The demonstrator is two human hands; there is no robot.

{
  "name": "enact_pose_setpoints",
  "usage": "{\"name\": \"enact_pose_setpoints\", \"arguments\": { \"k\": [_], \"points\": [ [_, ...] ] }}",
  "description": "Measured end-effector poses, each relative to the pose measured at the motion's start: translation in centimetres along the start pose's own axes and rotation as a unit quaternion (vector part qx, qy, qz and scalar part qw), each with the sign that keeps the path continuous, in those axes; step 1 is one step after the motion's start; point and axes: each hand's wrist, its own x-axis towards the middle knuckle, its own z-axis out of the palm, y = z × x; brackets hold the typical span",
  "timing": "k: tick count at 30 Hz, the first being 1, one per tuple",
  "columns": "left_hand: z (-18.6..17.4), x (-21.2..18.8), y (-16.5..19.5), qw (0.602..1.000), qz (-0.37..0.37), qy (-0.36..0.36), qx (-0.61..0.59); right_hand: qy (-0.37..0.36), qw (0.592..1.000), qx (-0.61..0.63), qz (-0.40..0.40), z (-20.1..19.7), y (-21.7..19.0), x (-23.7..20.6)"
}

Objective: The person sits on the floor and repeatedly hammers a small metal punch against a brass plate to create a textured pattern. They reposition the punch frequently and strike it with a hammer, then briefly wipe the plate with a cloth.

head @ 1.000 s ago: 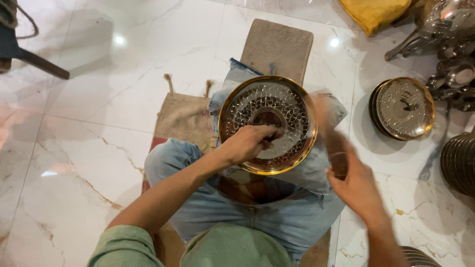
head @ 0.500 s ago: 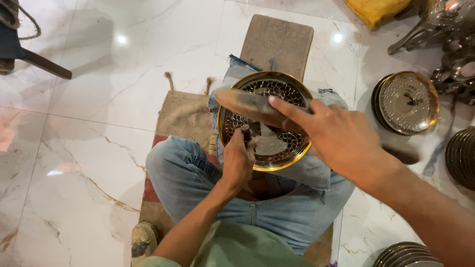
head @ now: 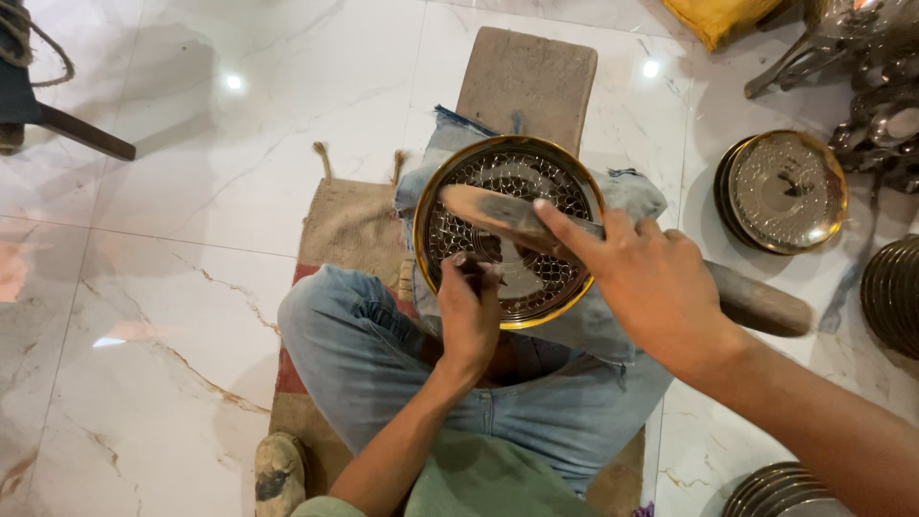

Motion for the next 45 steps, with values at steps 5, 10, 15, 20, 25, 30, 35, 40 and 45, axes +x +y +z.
{"name": "enact_pose_setpoints", "arguments": {
  "k": [5,10,15,20,25,30,35,40,45],
  "points": [
    [0.9,0.0,-0.4,0.996,0.042,0.027,0.078,0.089,0.994,0.055,-0.010,1.2,1.2,0.5],
    [1.4,-0.1,-1.1,0.999,0.022,0.031,0.032,0.239,0.896,0.370,-0.064,-0.2,1.1,1.2],
    [1.2,0.1,-1.6,0.996,0.060,0.015,0.068,0.042,0.994,0.050,-0.085,-1.5,0.9,0.8],
    [0.8,1.1,-0.9,0.996,0.077,-0.050,0.018,0.001,0.998,0.017,-0.057,-1.6,1.7,0.2],
    [-0.2,3.0,0.1,0.983,0.057,-0.168,0.048,-0.074,0.997,0.004,0.014,0.2,3.2,-1.7],
    [-0.2,4.9,0.2,0.944,0.169,-0.278,0.058,-0.016,0.973,0.188,0.133,4.5,4.0,-4.7],
    [0.5,7.3,0.2,0.886,0.194,-0.410,0.097,0.107,0.915,0.319,0.224,9.6,1.7,-8.1],
    [1.0,8.7,0.8,0.811,0.272,-0.512,0.074,0.075,0.876,0.352,0.323,14.8,-3.8,-11.4],
    [1.4,10.1,1.6,0.737,0.318,-0.593,0.053,0.087,0.812,0.390,0.424,18.9,-9.9,-12.9]
  ]
}}
